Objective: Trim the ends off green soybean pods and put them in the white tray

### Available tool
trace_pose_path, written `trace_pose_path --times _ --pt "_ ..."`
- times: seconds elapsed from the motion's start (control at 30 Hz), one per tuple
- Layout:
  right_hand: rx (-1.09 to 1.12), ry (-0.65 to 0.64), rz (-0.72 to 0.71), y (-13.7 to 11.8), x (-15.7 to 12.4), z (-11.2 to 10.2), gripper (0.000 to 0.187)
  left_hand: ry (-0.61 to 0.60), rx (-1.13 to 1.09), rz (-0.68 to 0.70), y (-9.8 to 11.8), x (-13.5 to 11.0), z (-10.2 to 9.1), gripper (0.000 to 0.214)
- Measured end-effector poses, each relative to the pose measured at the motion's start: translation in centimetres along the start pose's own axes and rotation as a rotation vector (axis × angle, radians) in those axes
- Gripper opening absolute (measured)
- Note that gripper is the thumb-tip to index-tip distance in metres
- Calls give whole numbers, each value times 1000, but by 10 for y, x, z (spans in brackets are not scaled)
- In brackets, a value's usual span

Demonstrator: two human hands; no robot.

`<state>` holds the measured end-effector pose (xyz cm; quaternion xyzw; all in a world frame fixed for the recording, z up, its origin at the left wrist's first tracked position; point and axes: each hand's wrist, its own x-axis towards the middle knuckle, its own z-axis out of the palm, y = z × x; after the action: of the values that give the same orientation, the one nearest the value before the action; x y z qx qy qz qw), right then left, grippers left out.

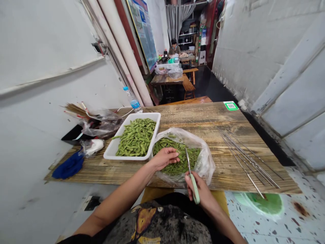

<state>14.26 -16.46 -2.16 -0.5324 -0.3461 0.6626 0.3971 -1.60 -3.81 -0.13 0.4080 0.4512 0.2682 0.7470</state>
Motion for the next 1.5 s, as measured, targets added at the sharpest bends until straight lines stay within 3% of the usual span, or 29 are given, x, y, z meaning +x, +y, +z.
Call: trace_pose_path --times 0.13,0.27,0.47,0.57,0.73,0.8,0.9,1.03,1.13,1.2,1.3,1.4,1.5 --pt "-17 -65 -2 -11 -9 3 40 38 -180 -23 -2 -1 6 17" --pt "-55 -85 14 -15 -10 4 43 89 -195 -16 -8 -2 13 20" --pt "-9 -58 8 0 -2 2 40 69 -166 -32 -12 -4 19 17" --pt "-7 -42 20 3 1 1 40 98 -157 4 -4 -5 15 16" --pt "-5 -16 -2 5 1 -1 47 272 -146 215 18 0 -11 18" --pt "-22 -16 3 5 0 -2 47 321 40 247 21 5 -22 12" --pt "-26 -22 14 4 -2 -2 43 315 554 348 18 14 -31 12" --pt "22 -16 64 -1 -4 1 42 172 1176 516 11 29 -32 24" --pt "20 9 77 -4 -5 2 43 53 1319 521 9 39 -29 19" --pt "-1 12 58 -5 -4 1 42 46 1262 499 9 43 -27 15" --pt "-35 3 20 -3 -2 -2 42 42 968 395 10 39 -22 18" --pt "-78 -9 -13 1 1 -4 43 -82 672 253 11 27 -17 23" --pt "-117 3 -26 2 4 -3 46 -146 565 156 14 16 -13 26"
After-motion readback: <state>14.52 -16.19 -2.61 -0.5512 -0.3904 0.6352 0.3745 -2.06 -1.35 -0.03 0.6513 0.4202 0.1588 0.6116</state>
